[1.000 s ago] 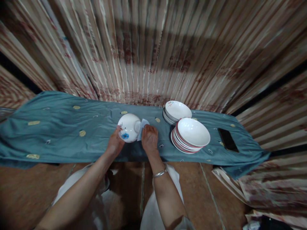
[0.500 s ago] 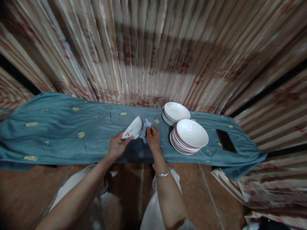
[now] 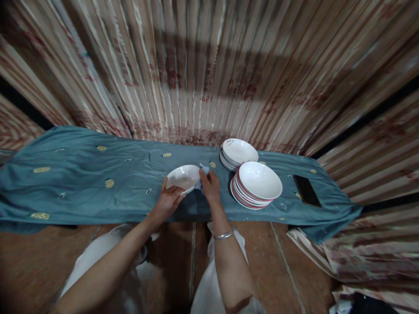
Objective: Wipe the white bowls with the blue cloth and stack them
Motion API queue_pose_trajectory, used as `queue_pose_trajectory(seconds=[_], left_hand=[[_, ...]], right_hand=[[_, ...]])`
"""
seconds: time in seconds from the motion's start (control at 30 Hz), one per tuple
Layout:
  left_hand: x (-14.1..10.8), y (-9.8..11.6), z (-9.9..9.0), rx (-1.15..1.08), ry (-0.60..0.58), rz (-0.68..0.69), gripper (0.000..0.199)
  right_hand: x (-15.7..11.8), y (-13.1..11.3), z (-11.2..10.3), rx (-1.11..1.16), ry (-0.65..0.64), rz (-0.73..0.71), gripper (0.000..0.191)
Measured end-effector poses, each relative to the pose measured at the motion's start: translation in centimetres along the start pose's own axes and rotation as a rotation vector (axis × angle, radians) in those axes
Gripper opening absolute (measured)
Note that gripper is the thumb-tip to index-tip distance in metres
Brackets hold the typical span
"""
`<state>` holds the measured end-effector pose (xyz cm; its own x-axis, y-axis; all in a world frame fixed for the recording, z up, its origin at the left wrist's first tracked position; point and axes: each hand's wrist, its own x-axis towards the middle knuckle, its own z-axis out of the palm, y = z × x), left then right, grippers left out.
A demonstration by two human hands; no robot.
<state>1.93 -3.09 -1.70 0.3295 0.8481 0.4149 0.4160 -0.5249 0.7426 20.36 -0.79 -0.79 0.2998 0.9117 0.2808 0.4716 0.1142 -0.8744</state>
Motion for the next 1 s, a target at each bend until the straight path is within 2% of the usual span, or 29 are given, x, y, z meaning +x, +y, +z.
queue_pose_trajectory(seconds=[0.13, 0.27, 0.37, 0.47, 0.57, 0.63, 0.7, 0.83, 1.0], left_hand=[[-0.4, 0.1, 0.1, 0.167, -0.072, 0.083, 0.015], [-0.7, 0.6, 0.2, 0.219, -0.078, 0.174, 0.047], [-1.0, 0.6, 0.5, 0.269, -0.016, 0.185, 0.064], [-1.1, 0.1, 0.9, 0.195, 0.097, 0.006, 0.095], [-1.3, -0.5, 1.2, -0.085, 0.209, -0.288, 0.127], [-1.4, -0.6, 1.2, -0.275, 0.233, -0.451, 0.136], [-1.6, -0.5, 1.0, -0.372, 0.213, -0.555, 0.139], [-1.7, -0.2, 0.6, -0.376, 0.187, -0.607, 0.135], [-1.7, -0.2, 0.5, -0.388, 0.203, -0.552, 0.121]], right_hand=[[0.3, 0.1, -0.7, -0.028, -0.024, 0.058, 0.021], [0.5, 0.2, -1.6, -0.177, -0.075, 0.075, 0.014], [0.4, 0.3, -2.1, -0.336, -0.089, 0.048, 0.012], [0.3, 0.4, -2.2, -0.454, -0.101, 0.031, 0.016], [0.4, 0.4, -2.0, -0.530, -0.137, 0.014, 0.024], [0.6, 0.1, -1.8, -0.589, -0.157, -0.001, 0.030], [0.8, -0.5, -1.6, -0.670, -0.176, -0.008, 0.035], [1.2, -2.2, -0.6, -0.816, -0.219, -0.070, 0.038], [1.7, -3.9, 1.0, -0.918, -0.284, -0.231, 0.034]])
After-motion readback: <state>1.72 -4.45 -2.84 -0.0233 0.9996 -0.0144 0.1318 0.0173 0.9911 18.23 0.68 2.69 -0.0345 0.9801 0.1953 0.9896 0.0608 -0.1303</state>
